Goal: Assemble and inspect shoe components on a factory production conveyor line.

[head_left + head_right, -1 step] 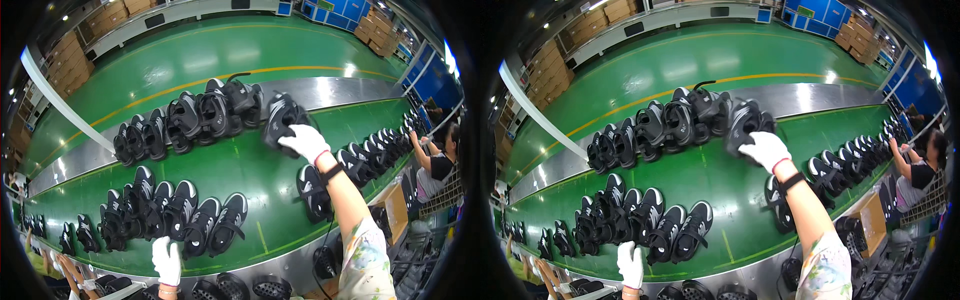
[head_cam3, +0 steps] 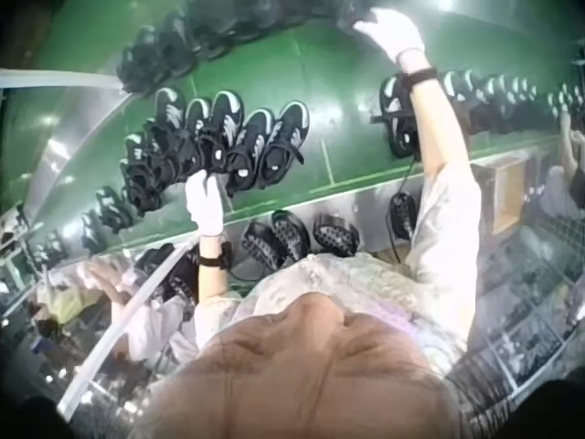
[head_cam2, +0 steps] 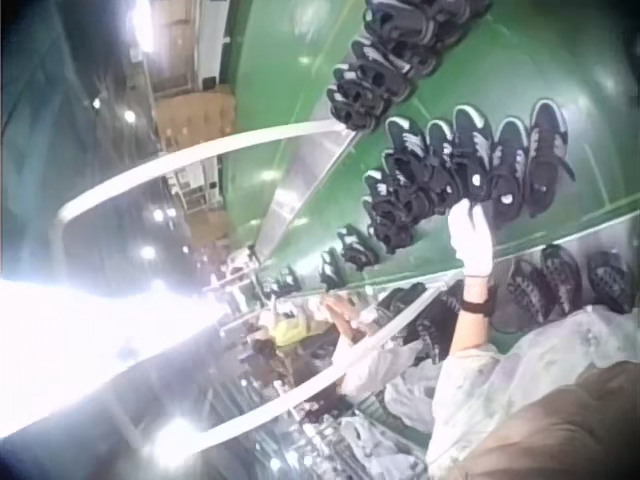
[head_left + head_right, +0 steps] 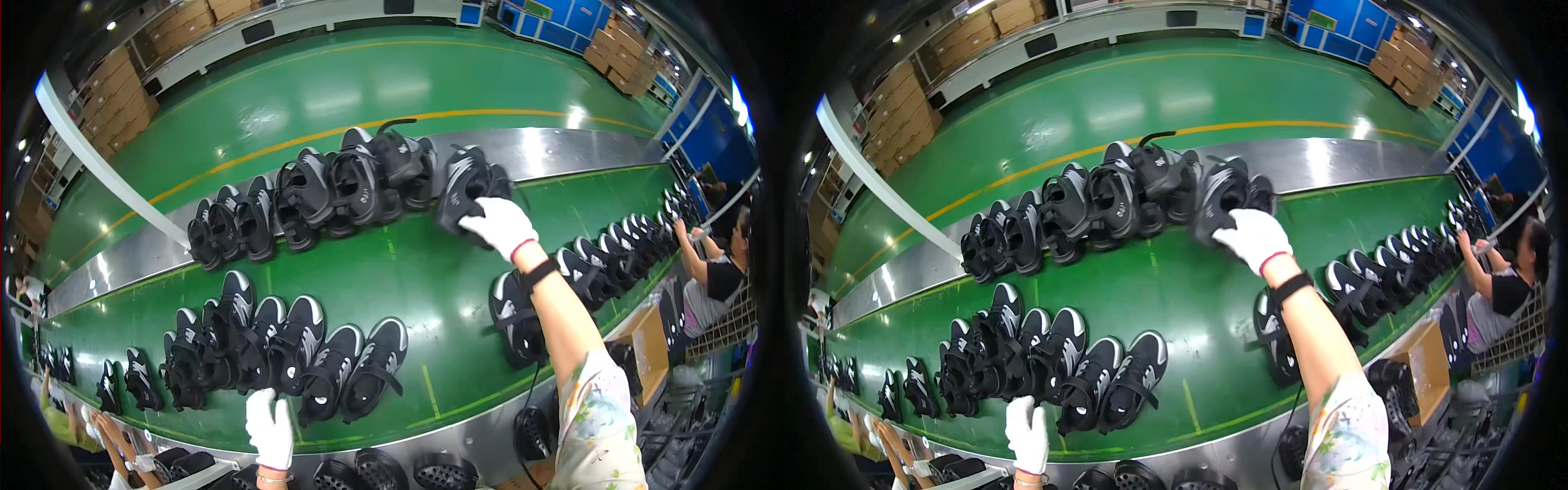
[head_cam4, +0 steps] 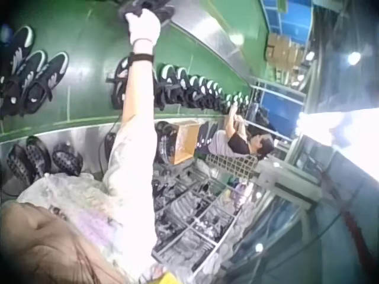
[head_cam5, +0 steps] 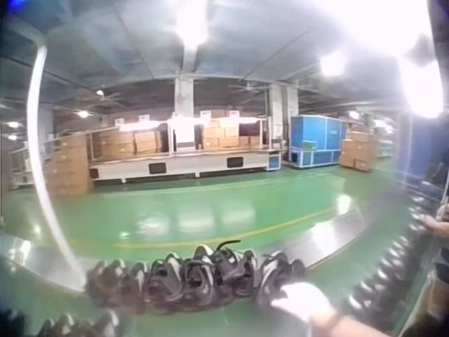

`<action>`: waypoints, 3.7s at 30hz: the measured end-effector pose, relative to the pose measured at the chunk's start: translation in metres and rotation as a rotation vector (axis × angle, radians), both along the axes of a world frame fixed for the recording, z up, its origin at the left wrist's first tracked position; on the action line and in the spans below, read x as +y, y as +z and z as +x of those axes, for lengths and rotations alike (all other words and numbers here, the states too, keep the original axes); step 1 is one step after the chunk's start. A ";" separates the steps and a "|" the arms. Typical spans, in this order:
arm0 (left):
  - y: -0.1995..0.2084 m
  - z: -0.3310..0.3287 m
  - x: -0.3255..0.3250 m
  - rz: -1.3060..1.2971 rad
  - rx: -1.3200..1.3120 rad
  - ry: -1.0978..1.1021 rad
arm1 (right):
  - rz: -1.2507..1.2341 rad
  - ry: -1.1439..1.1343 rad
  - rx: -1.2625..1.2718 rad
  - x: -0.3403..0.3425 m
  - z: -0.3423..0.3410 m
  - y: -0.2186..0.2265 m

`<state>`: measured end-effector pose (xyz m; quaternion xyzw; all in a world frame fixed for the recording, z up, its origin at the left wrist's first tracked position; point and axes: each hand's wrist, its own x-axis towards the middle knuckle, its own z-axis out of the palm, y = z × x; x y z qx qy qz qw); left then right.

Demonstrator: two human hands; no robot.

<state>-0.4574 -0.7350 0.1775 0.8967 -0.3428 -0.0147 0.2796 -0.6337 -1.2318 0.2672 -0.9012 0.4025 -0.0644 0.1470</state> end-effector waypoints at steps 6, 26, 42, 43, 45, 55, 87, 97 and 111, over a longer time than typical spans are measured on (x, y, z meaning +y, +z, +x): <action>-0.007 0.056 0.035 0.027 -0.101 0.268 | -0.338 -0.045 0.049 -0.105 0.043 -0.077; -0.006 0.111 0.005 -0.034 -0.160 0.028 | 0.558 0.711 0.009 0.232 0.036 0.009; -0.021 0.114 0.020 0.080 -0.213 0.192 | 0.305 0.722 0.202 0.333 0.061 -0.106; -0.018 0.115 0.021 0.107 -0.113 0.178 | 0.262 0.723 0.210 0.314 0.042 -0.103; -0.014 0.112 0.016 0.174 -0.038 0.147 | 0.177 0.696 0.281 0.274 0.000 -0.101; -0.037 0.097 -0.051 0.629 0.061 0.112 | -0.085 0.234 0.653 0.131 -0.164 -0.114; -0.066 0.257 0.118 0.334 0.023 0.943 | 0.277 0.934 0.124 0.441 0.339 -0.136; -0.077 0.255 0.110 0.567 0.107 0.772 | 0.258 0.929 -0.132 0.432 0.341 -0.165; -0.049 0.041 -0.038 0.547 0.252 0.318 | 0.342 0.768 0.293 0.288 0.092 -0.107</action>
